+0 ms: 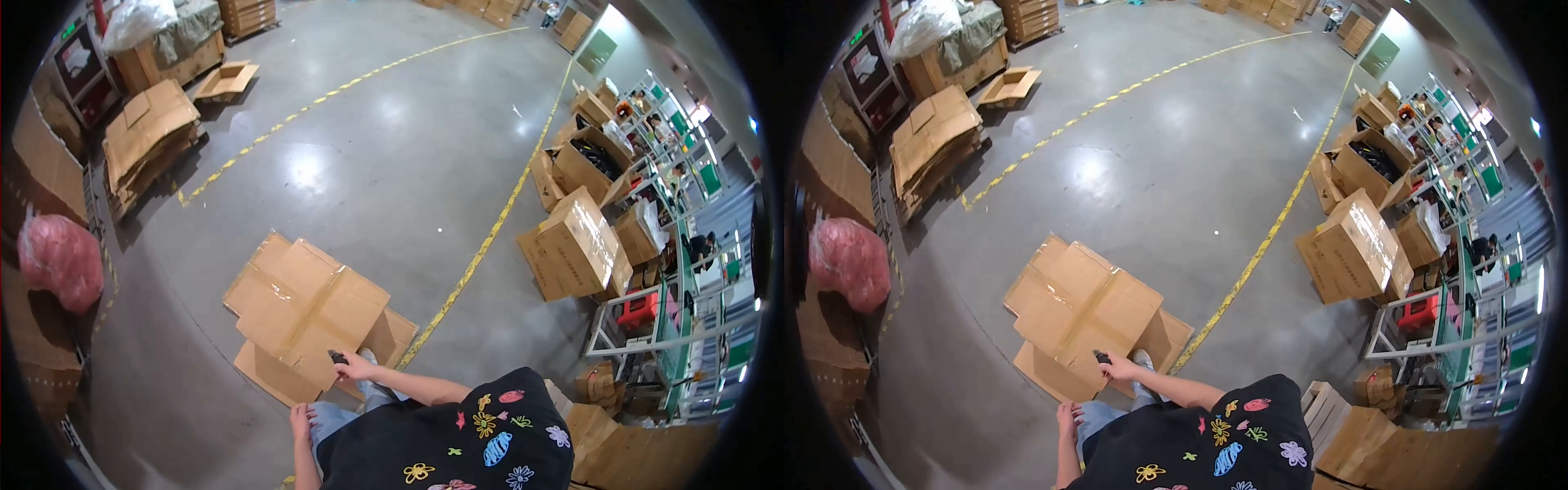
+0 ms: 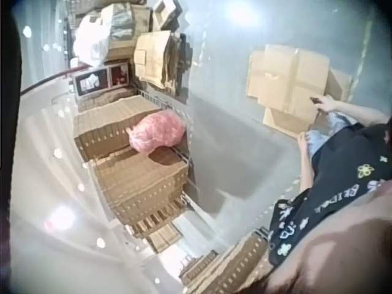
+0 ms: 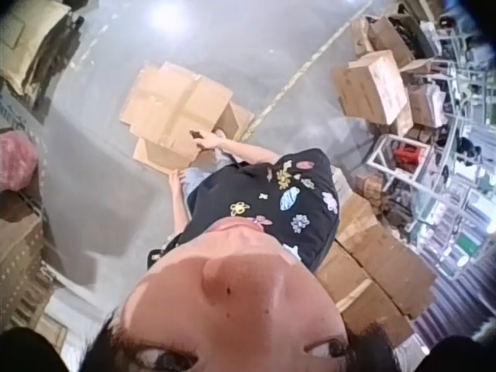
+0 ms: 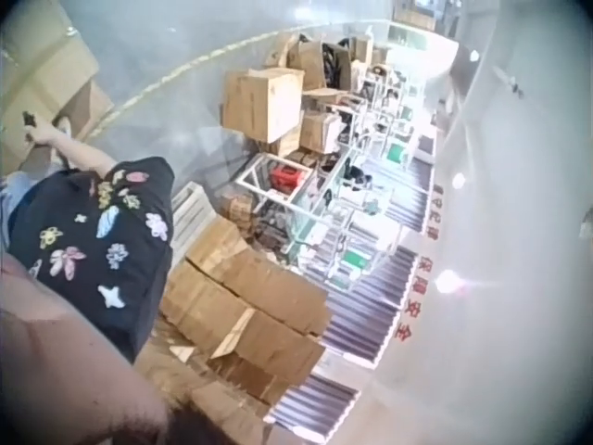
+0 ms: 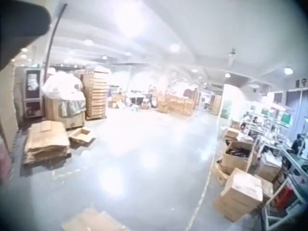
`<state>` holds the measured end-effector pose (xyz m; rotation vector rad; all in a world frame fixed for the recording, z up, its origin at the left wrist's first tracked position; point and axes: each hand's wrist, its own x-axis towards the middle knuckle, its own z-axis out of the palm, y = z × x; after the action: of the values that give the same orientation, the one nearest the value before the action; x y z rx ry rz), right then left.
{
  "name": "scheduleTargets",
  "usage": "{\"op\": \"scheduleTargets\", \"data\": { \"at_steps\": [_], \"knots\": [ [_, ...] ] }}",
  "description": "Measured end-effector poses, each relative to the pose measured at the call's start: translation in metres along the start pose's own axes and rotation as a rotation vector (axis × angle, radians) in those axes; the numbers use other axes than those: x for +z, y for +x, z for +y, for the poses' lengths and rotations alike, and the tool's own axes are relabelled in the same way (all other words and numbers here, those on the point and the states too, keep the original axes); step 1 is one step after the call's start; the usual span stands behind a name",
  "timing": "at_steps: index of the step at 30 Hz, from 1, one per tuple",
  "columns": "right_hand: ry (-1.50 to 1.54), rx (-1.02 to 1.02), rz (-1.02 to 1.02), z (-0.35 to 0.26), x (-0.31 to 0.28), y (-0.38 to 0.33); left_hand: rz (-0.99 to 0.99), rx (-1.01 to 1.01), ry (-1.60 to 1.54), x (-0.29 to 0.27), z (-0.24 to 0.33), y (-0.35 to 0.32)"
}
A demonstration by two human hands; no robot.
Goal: Assemble a circuit board into a black plastic casing using an electric screwdriver, then move and organize cardboard boxes in a warehouse.
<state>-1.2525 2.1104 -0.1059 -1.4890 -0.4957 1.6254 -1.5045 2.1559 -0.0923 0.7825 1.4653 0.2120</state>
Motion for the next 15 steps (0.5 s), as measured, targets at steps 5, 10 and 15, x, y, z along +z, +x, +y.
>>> {"op": "scheduleTargets", "data": {
  "at_steps": [5, 10, 15],
  "knots": [
    [-0.695, 0.098, -0.124, 0.037, -0.028, 0.099, 0.011, -0.142, -0.024, -0.041, -0.014, 0.018],
    [-0.792, 0.279, -0.002, 0.059, -0.023, 0.161, -0.063, -0.281, -0.039, -0.044, -0.038, 0.074],
    [-0.791, 0.257, -0.003, 0.114, 0.007, 0.224, 0.027, -0.224, -0.244, -0.081, 0.0, 0.133]
  ]
}}
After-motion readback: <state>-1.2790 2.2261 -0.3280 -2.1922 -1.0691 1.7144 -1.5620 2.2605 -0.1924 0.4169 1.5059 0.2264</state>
